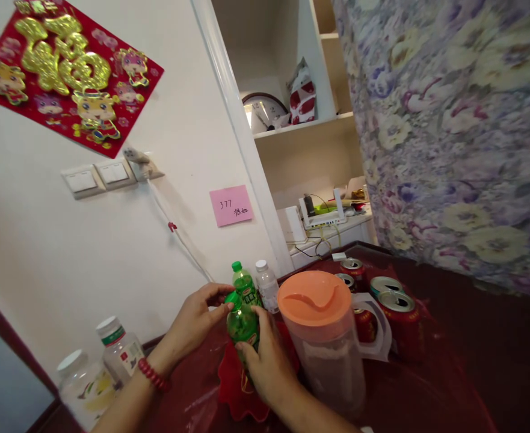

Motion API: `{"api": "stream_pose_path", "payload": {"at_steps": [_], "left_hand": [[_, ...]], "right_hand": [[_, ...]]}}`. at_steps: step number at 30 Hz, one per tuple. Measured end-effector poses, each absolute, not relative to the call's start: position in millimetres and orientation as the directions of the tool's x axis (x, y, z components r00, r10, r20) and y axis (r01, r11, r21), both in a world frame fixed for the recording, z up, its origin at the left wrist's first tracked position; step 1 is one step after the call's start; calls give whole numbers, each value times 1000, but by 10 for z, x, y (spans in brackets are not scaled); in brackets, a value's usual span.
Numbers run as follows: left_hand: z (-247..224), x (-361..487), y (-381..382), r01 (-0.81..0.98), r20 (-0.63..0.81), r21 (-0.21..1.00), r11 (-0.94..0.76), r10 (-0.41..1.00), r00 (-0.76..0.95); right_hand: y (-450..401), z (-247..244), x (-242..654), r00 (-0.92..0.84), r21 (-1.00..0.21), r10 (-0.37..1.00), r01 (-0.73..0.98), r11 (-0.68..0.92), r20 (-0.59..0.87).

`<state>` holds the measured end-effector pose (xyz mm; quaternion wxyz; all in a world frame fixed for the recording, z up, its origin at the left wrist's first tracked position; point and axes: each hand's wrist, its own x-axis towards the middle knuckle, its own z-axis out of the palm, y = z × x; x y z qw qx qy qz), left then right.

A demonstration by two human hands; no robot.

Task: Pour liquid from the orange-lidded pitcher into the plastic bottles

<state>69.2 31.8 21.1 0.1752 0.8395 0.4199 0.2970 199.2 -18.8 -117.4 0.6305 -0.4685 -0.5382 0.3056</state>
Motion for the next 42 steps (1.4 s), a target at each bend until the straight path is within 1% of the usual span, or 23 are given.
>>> {"api": "stream_pose_path", "payload": {"at_steps": [4,11,16,30,38,42], "left_hand": [[189,698,315,601,388,515,-611,792,472],[134,724,332,579,422,510,-636,772,476],[134,701,369,562,414,536,-630,777,475],[180,708,338,592,386,517,-618,786,484],[170,706,340,541,390,533,-651,756,525],[124,695,342,528,409,541,-655,753,515]], "right_hand": [[-189,-1209,1980,235,-913,883,141,383,407],[-193,-1189,1994,243,-913,881,159,377,406],[-203,-1174,2004,241,-910,879,164,382,412],[-223,-1185,1992,233,-899,872,189,394,431],[-220,-1170,2001,235,-898,870,193,394,433],[-229,-1168,2009,238,-896,867,194,399,437]]}}
